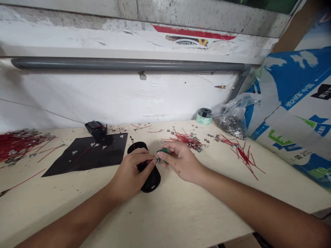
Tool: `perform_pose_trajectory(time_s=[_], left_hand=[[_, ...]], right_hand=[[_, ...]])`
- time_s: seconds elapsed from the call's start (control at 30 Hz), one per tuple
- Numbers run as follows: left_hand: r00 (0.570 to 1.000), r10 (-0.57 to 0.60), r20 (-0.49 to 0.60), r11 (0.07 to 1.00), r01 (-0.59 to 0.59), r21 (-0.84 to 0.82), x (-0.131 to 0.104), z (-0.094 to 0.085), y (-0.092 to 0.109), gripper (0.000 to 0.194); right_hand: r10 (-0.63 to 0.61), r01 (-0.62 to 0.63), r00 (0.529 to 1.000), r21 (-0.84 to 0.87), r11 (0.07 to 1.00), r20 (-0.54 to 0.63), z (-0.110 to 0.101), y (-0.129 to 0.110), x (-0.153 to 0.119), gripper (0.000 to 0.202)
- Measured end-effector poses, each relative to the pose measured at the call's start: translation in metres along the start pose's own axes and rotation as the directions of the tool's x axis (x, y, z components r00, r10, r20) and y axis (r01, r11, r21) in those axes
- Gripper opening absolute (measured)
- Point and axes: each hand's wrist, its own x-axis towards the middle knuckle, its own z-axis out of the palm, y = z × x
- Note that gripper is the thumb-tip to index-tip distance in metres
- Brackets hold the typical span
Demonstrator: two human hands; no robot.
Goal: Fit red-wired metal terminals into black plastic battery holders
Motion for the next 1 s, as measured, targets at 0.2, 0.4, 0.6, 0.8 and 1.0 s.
perform_pose_trajectory(time_s=[0.2,0.4,0.6,0.8,1.0], left_hand=[[0.998,-0.051,-0.035,0.999,0.050,-0.017,0.001,0.001,0.000,0.020],[0.993,-0.085,-0.079,0.996,0.086,0.003,0.001,-0.003,0.000,0.018],[0.990,-0.055,-0.132,0.998,0.055,-0.009,0.002,-0.003,-0.001,0.017],[0.986,0.068,-0.154,0.989,-0.046,0.138,0.001,-0.005,-0.002,0.018],[0.919,0.346,-0.187,0.847,-0.220,0.484,0.001,-0.011,-0.002,0.017]], right_hand=[[-0.079,0.069,0.993,-0.117,0.991,-0.084,-0.004,-0.003,-0.001,0.020],[-0.005,-0.019,0.994,-0.215,0.976,-0.111,-0.012,-0.007,0.000,0.017],[0.010,0.055,0.996,-0.710,0.702,0.086,-0.008,-0.019,-0.006,0.027],[0.037,0.000,0.999,-0.731,0.682,0.035,-0.006,-0.016,-0.006,0.025],[0.137,-0.114,0.990,-0.465,0.878,0.016,-0.008,-0.013,-0.003,0.023]])
